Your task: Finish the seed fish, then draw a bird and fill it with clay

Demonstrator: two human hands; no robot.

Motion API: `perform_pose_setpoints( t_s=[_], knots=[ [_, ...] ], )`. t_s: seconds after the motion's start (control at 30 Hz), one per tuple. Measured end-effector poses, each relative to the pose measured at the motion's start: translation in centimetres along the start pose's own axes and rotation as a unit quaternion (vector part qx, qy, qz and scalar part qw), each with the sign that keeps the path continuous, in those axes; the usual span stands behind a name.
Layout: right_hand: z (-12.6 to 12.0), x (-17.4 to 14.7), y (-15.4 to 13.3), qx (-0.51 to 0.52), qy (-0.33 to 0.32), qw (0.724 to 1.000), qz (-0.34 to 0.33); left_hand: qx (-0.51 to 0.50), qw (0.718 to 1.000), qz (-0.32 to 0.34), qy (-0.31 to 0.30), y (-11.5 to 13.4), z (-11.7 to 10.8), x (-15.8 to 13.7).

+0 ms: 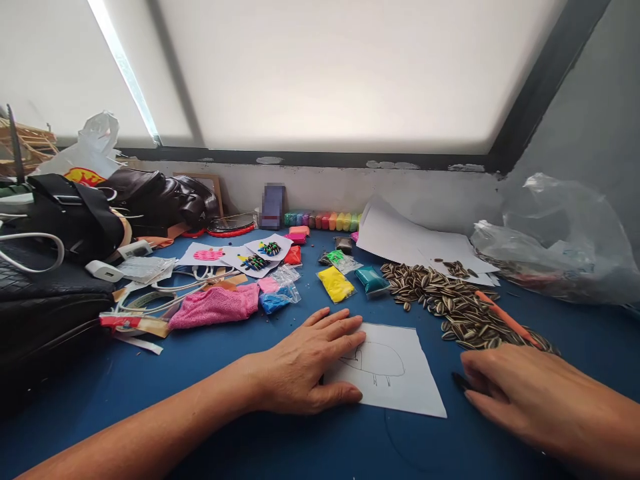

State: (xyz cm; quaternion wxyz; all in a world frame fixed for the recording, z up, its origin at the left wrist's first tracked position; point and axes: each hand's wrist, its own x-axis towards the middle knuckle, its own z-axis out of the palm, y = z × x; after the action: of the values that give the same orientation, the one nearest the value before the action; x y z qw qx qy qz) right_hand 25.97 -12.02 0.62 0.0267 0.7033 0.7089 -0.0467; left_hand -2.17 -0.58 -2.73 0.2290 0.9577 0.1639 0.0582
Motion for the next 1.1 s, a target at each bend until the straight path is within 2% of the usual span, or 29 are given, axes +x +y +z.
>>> perform_pose_setpoints(
  t_s=[0.03, 0.1, 0.27, 0.4, 0.6, 0.8, 0.97, 1.1],
  knots=[
    [0.0, 0.2, -0.1, -0.016, -0.054, 0.998, 0.004, -0.001, 1.0, 0.001, 0.003, 0.0, 0.0, 0.0],
    [0.0, 0.7, -0.4, -0.039, -0.076, 0.996, 0.031, -0.003, 1.0, 0.005, 0.011, 0.0, 0.1, 0.0],
    [0.1, 1.0, 0.2, -0.048, -0.046, 0.994, 0.082, -0.004, 1.0, 0.008, 0.015, -0.1, 0.1, -0.1],
    [-0.3, 0.7, 0.8, -0.065, -0.046, 0.993, 0.09, -0.001, 1.0, 0.006, 0.008, -0.2, 0.1, -0.1],
    [-1.1, 1.0, 0.0, -0.087, -0.074, 0.987, 0.112, -0.005, 1.0, 0.002, 0.013, 0.1, -0.2, 0.0],
    [0.0, 1.3, -0.2, -0.052, 0.008, 0.995, 0.088, -0.023, 1.0, -0.021, 0.004, 0.1, -0.2, 0.1],
    [0.7, 1.3, -0.9, -0.034, 0.025, 0.998, 0.054, -0.022, 1.0, 0.005, 0.008, -0.1, -0.1, 0.1],
    [1.0, 1.1, -1.7, 0.005, 0.073, 0.997, 0.016, -0.023, 1.0, -0.008, 0.015, 0.0, -0.1, 0.0]
  ],
)
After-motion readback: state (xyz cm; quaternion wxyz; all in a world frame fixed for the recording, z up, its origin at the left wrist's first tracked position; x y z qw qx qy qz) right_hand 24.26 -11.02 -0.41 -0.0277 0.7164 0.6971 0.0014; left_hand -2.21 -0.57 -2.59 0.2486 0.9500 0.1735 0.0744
